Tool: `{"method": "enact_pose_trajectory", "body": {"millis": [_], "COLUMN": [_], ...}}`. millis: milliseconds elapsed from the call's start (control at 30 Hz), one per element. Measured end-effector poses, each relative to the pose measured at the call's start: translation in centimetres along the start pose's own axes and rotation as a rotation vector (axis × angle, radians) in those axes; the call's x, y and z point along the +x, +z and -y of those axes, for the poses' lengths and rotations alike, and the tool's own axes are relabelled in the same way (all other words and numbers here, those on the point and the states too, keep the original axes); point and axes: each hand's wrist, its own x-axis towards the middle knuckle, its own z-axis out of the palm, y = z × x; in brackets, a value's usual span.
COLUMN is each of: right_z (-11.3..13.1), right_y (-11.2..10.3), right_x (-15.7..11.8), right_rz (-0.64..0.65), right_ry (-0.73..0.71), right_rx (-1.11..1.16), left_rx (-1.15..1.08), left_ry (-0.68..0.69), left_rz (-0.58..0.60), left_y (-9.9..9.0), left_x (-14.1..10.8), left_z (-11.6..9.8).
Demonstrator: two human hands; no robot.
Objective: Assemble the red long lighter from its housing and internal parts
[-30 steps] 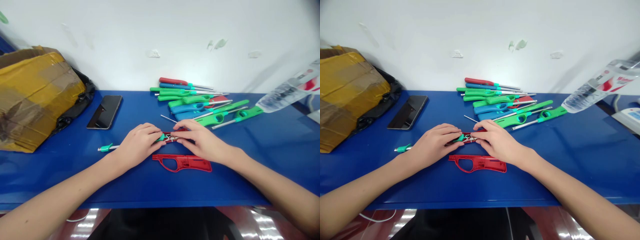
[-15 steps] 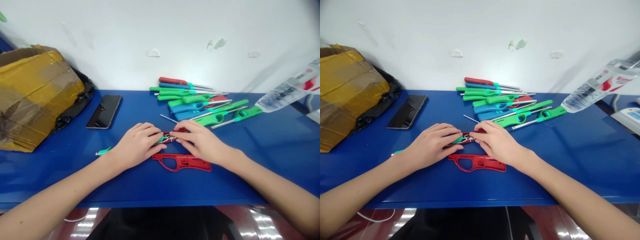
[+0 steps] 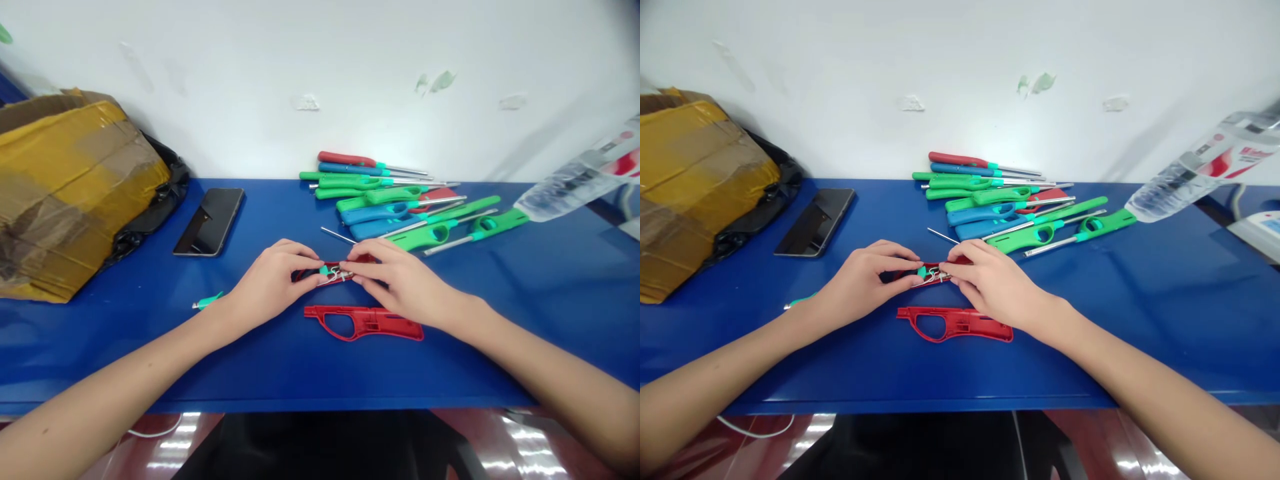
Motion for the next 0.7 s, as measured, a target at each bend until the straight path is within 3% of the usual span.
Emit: {"method": "enact_pose_trajectory", "body": {"millis": [167,367,700], "right_z": [0.0,-0.1,-0.2], "right_y": [0.0,0.1,0.2], "right_x": [-0.1,-0.2,-0.1], "right_rz": [0.013,0.018,0.008], "right_ry": [-0.009,-0.004,0.02], "right_rx": [0.007,0.003,0.029], "left_rx": [-0.004,0.002,0.137], "left_ry": [-0.024,0.125,0.276], "left_rz": [-0.035,-0.068,0.071], "left_y": [0.2,0.5,-0.7], "left_x": [-0.1,-0.3,-0.1], "left_z": [0.0,0.4,-0.1]}}
